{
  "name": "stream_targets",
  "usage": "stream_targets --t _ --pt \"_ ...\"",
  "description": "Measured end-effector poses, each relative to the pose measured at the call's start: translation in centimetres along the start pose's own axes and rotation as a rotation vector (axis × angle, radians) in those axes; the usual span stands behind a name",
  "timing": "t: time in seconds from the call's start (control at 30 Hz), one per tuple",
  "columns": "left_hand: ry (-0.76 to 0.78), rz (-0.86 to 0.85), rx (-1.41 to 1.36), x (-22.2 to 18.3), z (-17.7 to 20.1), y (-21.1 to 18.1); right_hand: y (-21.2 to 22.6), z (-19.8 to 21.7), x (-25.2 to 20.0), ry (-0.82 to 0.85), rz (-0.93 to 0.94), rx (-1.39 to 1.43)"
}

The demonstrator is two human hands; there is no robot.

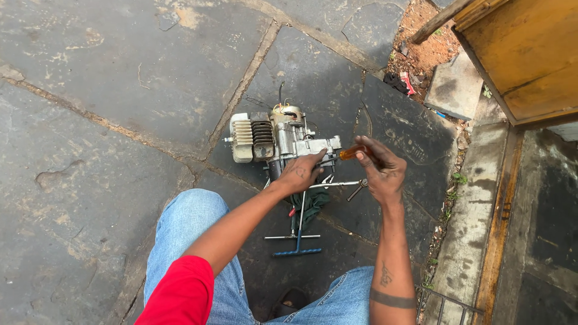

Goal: Repairing a small internal combustion engine using a screwdriver and other tools.

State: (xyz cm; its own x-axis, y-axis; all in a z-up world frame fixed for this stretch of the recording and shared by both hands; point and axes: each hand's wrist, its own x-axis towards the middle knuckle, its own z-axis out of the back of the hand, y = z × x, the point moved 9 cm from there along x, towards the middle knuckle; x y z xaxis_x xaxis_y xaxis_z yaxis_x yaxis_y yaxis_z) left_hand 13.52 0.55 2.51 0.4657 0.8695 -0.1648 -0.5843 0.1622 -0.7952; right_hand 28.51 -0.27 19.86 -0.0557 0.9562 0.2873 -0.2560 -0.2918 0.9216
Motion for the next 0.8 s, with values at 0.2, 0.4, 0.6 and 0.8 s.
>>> stream_targets --t 0.2,0.4,0.6,0.8 --pt "-0.204 -0.314 -0.251 -1.0 5.0 -7.0 0.5 -1.3 0.0 0.130 -0.050 0.117" --pt "-0.244 -0.495 -0.392 -1.9 6.4 -8.8 0.6 -1.5 -0.4 -0.029 0.102 0.028" --pt "-0.233 -0.509 -0.420 -1.7 6.5 -8.6 0.7 -1.2 -0.1 -0.018 0.126 -0.123" --pt "-0.260 -0.396 -0.335 -1.2 6.3 -7.2 1.0 -2.7 0.4 0.101 -0.017 0.049"
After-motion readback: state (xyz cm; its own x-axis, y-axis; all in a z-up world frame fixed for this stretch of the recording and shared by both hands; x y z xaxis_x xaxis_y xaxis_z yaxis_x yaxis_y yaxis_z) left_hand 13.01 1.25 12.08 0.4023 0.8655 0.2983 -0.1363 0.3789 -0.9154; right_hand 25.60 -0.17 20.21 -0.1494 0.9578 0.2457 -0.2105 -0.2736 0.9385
